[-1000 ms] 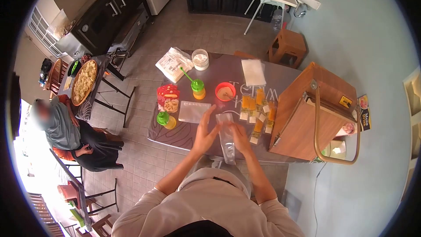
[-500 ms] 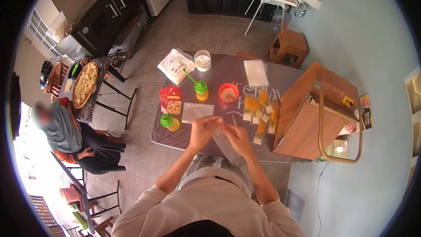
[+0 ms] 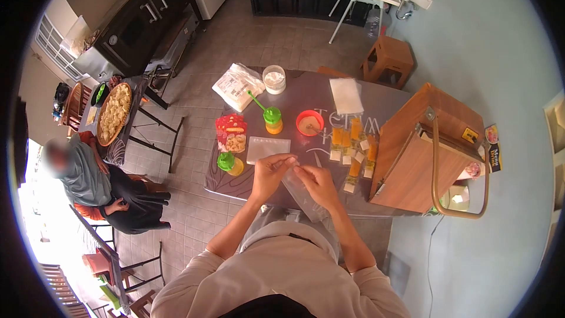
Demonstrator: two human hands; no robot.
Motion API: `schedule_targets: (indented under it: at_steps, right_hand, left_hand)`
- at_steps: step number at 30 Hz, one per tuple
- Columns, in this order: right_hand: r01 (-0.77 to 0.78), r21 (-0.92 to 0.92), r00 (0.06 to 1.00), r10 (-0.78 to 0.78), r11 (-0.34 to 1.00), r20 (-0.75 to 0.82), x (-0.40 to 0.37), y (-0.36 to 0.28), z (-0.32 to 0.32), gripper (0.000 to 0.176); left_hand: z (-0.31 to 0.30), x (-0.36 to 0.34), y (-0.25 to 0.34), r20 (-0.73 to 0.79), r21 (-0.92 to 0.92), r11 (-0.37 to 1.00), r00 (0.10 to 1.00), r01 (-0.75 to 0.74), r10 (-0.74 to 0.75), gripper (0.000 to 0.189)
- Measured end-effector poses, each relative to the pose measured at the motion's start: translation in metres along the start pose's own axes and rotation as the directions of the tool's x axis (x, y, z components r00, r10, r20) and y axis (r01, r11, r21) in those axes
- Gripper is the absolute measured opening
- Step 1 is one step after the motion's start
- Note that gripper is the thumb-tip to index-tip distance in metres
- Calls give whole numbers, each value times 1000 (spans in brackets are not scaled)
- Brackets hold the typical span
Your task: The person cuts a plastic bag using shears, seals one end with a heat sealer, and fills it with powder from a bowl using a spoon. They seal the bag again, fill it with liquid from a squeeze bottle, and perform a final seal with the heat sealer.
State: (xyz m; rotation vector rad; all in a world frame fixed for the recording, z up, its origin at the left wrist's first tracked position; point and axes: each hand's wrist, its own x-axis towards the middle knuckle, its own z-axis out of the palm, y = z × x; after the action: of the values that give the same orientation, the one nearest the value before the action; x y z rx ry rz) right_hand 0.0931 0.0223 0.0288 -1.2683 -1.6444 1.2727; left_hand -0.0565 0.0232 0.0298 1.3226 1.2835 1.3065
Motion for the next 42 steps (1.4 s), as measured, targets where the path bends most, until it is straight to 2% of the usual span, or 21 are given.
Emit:
schedule_targets:
  at_steps: [5,7,12,14,20,24,27,29,34,36,37,39,40,41,42]
  right_hand:
    - [-15,-42,999,16,999,38,2,-6,-1,27]
    - [-23,-14,999,23,1000,40,1,-10,-2,27]
    - [-61,-15,996,62,998,68,-3,-7,-10,25]
    - [-17,30,999,16,999,41,-6,-6,-10,25]
    - [-29,118,998,36,993,-59,-9,-9,-9,21]
    - [-53,48,996,56,997,-72,-7,-10,-13,19]
    - [-21,-15,989,18,1000,-148,-3,-12,-16,17]
    - [99,-62,970,-110,993,-215,-1,-27,-19,14]
    - [142,-54,968,-150,988,-202,9,-39,-27,13]
    - [149,-70,970,-160,986,-181,14,-43,-32,14]
    - [172,-141,966,-195,975,-168,17,-41,-36,12]
    - [196,-213,961,-231,957,-154,21,-42,-44,11]
    - [195,-290,967,-233,937,-104,23,-44,-48,9]
    - [194,-366,972,-229,910,-53,25,-45,-52,8]
    - [194,-367,972,-230,910,-56,26,-45,-54,8]
  left_hand:
    - [-2,1,-3,-16,9,1000,1000,-14,14,15]
    - [-4,3,-5,-79,-40,998,996,47,-50,16]
    - [-19,10,-5,-179,-161,987,983,19,-48,19]
    - [-25,12,-6,-273,-142,990,962,-18,-22,21]
    - [-32,13,-3,-359,-249,968,931,-27,-66,23]
    - [-32,12,-2,-407,-306,951,909,-40,-93,22]
    - [-30,11,2,-433,-370,926,896,-76,-100,22]
    - [-29,11,1,-447,-381,919,890,-100,-89,22]
    - [-31,12,6,-452,-432,892,888,-134,-86,21]
    - [-36,14,4,-411,-424,900,908,-104,-88,19]
    - [-40,14,5,-410,-423,900,908,-106,-86,19]
    - [-52,15,8,-273,-257,965,962,-47,-26,18]
    - [-58,15,11,-271,-258,965,962,-50,-23,18]
    - [-64,13,15,-246,-75,996,969,-42,22,19]
    - [-67,13,16,-213,111,993,975,-40,63,20]
